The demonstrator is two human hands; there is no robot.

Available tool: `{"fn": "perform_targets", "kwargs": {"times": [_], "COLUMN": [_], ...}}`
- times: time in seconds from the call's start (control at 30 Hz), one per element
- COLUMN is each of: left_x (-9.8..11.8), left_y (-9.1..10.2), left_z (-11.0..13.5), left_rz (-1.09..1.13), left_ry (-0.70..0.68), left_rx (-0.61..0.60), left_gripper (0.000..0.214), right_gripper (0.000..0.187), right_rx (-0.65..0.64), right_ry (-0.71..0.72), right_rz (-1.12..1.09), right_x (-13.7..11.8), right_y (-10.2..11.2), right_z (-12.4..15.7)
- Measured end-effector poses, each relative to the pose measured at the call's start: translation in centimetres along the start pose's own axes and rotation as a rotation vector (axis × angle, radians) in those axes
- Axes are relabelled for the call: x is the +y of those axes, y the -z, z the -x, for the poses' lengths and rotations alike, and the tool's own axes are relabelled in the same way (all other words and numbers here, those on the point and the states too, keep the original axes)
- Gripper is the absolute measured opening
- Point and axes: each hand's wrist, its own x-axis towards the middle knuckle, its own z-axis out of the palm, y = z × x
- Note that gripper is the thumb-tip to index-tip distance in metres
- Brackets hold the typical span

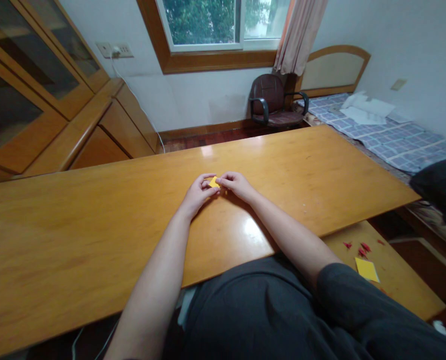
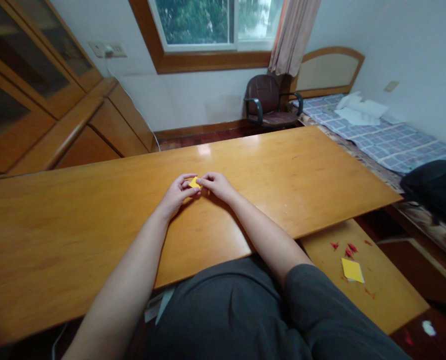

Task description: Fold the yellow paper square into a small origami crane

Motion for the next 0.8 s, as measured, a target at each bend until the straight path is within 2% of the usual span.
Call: {"fn": "perform_targets", "kwargs": {"times": [0.33, 0.6, 0.8], "left_x": [-0.36, -0.20, -0.13], "left_y": [0.16, 0.17, 0.01], "left_z": [-0.17, -0.10, -0.18], "left_rz": [-0.036, -0.016, -0.010], "left_ry": [-0.035, -0.009, -0.017], "left_rx": [0.013, -0.002, 0.036], "left_gripper": [0.058, 0.065, 0.057], "right_gripper": [0.038, 0.039, 0.039], "right_rx": [0.009, 0.031, 0.011], "right_ry": [0.006, 0.021, 0.015], "right_rz": [-0.001, -0.001, 0.016], "right_x": [-0.19, 0.12, 0.02], "right_y": [-0.05, 0.08, -0.02], "right_z": [0.10, -0.02, 0.01]}}
